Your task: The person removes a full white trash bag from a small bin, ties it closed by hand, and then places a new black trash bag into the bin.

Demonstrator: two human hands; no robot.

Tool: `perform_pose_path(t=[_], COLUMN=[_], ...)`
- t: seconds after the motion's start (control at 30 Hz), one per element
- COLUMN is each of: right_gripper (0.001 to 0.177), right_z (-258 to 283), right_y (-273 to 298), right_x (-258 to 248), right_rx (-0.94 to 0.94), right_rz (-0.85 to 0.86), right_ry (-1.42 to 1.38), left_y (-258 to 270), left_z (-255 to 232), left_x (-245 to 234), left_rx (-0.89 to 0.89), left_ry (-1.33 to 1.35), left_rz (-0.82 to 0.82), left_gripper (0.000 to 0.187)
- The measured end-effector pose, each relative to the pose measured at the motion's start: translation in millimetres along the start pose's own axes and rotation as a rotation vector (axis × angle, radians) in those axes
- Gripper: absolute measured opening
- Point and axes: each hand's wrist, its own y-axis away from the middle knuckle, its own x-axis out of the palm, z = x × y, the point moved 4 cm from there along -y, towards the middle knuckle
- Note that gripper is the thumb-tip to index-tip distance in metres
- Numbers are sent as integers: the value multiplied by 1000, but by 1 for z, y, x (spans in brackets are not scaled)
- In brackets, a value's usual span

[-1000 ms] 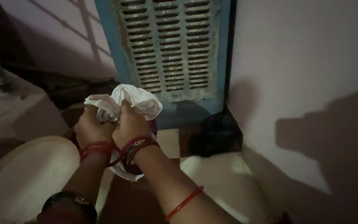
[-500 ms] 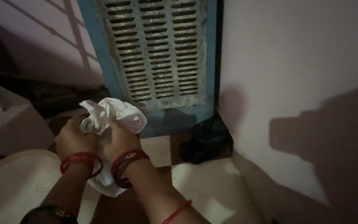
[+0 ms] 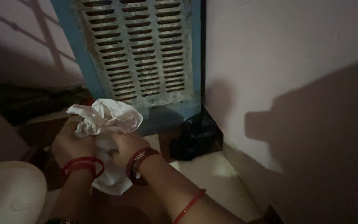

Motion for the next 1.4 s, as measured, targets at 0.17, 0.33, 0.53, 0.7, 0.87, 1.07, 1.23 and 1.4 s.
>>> perform_pose_path(t=[0.17, 0.33, 0.53, 0.7, 0.87, 1.07, 1.23, 1.4], right_gripper=[45, 42, 46, 48, 58, 87, 95, 96], right_z=[-20, -29, -23, -20, -13, -9, -12, -20], right_y=[3, 6, 9, 15, 17, 23, 21, 18], right_x=[14, 22, 26, 26, 22, 25, 30, 38], right_rx=[52, 109, 134, 144, 206, 191, 181, 197], right_rz=[127, 212, 227, 220, 291, 305, 265, 215], right_ry=[171, 220, 227, 175, 176, 134, 131, 70], left_y=[4, 13, 11, 13, 20, 22, 22, 28], left_z=[11, 29, 39, 40, 41, 51, 55, 57], left_x=[5, 8, 11, 8, 11, 21, 28, 32], left_rx=[3, -64, -27, -83, -143, -129, -97, -180], left_ry=[-62, -182, -125, -124, -94, -79, -127, -36], left_rz=[5, 32, 30, 94, 115, -2, -37, 16], left_gripper=[21, 18, 21, 33, 29, 23, 40, 38])
